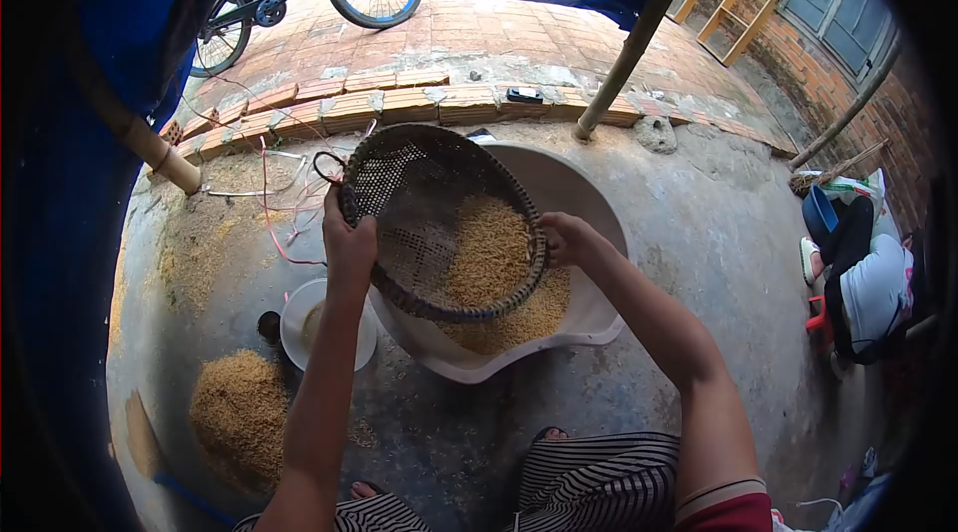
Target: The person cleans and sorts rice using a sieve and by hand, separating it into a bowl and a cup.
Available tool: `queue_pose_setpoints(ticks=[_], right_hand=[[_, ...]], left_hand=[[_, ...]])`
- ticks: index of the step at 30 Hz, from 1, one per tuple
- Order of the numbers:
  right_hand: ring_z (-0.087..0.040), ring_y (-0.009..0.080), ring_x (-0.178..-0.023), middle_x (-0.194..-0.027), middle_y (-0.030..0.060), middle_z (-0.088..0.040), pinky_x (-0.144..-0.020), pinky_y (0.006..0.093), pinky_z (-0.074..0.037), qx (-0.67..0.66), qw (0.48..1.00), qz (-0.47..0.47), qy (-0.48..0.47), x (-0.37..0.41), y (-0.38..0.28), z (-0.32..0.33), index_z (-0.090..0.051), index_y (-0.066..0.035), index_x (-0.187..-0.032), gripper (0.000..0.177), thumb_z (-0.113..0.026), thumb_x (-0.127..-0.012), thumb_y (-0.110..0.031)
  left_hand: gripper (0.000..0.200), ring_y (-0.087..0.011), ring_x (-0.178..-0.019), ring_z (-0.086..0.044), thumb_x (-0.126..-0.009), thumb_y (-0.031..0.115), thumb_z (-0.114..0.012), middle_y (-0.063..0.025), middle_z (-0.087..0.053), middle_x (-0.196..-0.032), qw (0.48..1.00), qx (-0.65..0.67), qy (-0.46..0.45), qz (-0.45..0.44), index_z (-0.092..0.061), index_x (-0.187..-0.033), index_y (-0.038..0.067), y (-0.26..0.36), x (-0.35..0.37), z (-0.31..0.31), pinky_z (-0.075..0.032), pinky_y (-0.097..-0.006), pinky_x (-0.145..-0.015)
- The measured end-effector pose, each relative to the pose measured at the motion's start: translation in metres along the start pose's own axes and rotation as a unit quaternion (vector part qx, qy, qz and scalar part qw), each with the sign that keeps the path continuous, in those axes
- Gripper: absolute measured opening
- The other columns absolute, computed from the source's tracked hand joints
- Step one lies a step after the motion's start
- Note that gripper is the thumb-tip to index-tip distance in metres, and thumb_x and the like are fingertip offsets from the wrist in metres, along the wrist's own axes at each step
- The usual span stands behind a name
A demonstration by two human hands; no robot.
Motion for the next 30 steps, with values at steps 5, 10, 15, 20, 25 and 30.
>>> queue_pose_setpoints(ticks=[5,10,15,20,25,30], right_hand=[[-0.055,0.0235,-0.078,-0.084,0.0130,-0.052,-0.062,0.0374,-0.048,0.020,0.986,0.153,-0.059,-0.026,-0.015,0.009,-0.049,-0.001,-0.097,0.021,-0.049,-0.079,-0.012],[-0.055,0.0262,-0.077,-0.083,0.0187,-0.051,-0.067,0.0402,-0.049,0.029,0.999,0.016,0.033,0.017,0.004,0.003,-0.049,0.005,-0.099,0.030,-0.051,-0.078,-0.017],[-0.056,0.0300,-0.081,-0.085,0.0191,-0.054,-0.073,0.0457,-0.047,0.019,0.987,0.158,-0.007,0.000,-0.029,0.007,-0.048,0.001,-0.105,0.036,-0.052,-0.079,-0.022],[-0.057,0.0271,-0.066,-0.078,0.0165,-0.055,-0.066,0.0419,-0.050,0.020,0.999,-0.015,0.022,-0.009,0.018,0.012,-0.050,0.003,-0.097,0.032,-0.051,-0.079,-0.024],[-0.054,0.0303,-0.082,-0.088,0.0185,-0.053,-0.075,0.0455,-0.045,0.006,0.998,0.069,-0.001,0.006,-0.010,0.002,-0.049,-0.002,-0.100,0.027,-0.051,-0.079,-0.018],[-0.053,0.0297,-0.088,-0.099,0.0164,-0.051,-0.079,0.0461,-0.045,0.094,0.993,0.067,0.018,-0.027,0.000,0.013,-0.048,-0.005,-0.100,0.026,-0.052,-0.080,-0.022]], left_hand=[[0.067,-0.0249,-0.107,-0.050,-0.068,0.000,-0.048,-0.0205,-0.048,-0.117,0.990,-0.090,0.041,-0.096,-0.026,-0.131,-0.005,-0.021,0.012,-0.025,-0.039,-0.0316,-0.091],[0.065,-0.0233,-0.104,-0.051,-0.067,-0.003,-0.047,-0.0183,-0.049,-0.114,0.999,0.013,-0.027,-0.041,-0.028,-0.130,-0.005,0.007,0.004,-0.005,-0.040,-0.0313,-0.090],[0.065,-0.0228,-0.099,-0.053,-0.067,-0.001,-0.049,-0.0176,-0.051,-0.110,1.000,0.010,0.023,-0.004,-0.029,-0.128,-0.005,-0.016,-0.011,-0.007,-0.042,-0.0322,-0.087],[0.069,-0.0250,-0.107,-0.051,-0.067,0.000,-0.049,-0.0204,-0.049,-0.115,0.984,-0.082,-0.009,-0.160,-0.025,-0.131,-0.006,-0.008,0.021,-0.022,-0.041,-0.0316,-0.089],[0.068,-0.0258,-0.103,-0.053,-0.067,0.002,-0.050,-0.0221,-0.046,-0.118,1.000,0.015,0.001,0.001,-0.026,-0.130,-0.006,-0.004,-0.010,0.001,-0.042,-0.0323,-0.088],[0.074,-0.0342,-0.116,-0.042,-0.065,0.005,-0.053,-0.0279,-0.035,-0.127,0.993,-0.069,-0.014,-0.091,-0.023,-0.132,-0.006,-0.001,0.027,-0.029,-0.033,-0.0355,-0.098]])
Point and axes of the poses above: each hand's wrist, its own x-axis away from the middle knuckle, its own z-axis out of the back of the hand, y = z × x, the point moved 7 cm from there along -x, towards the middle knuckle
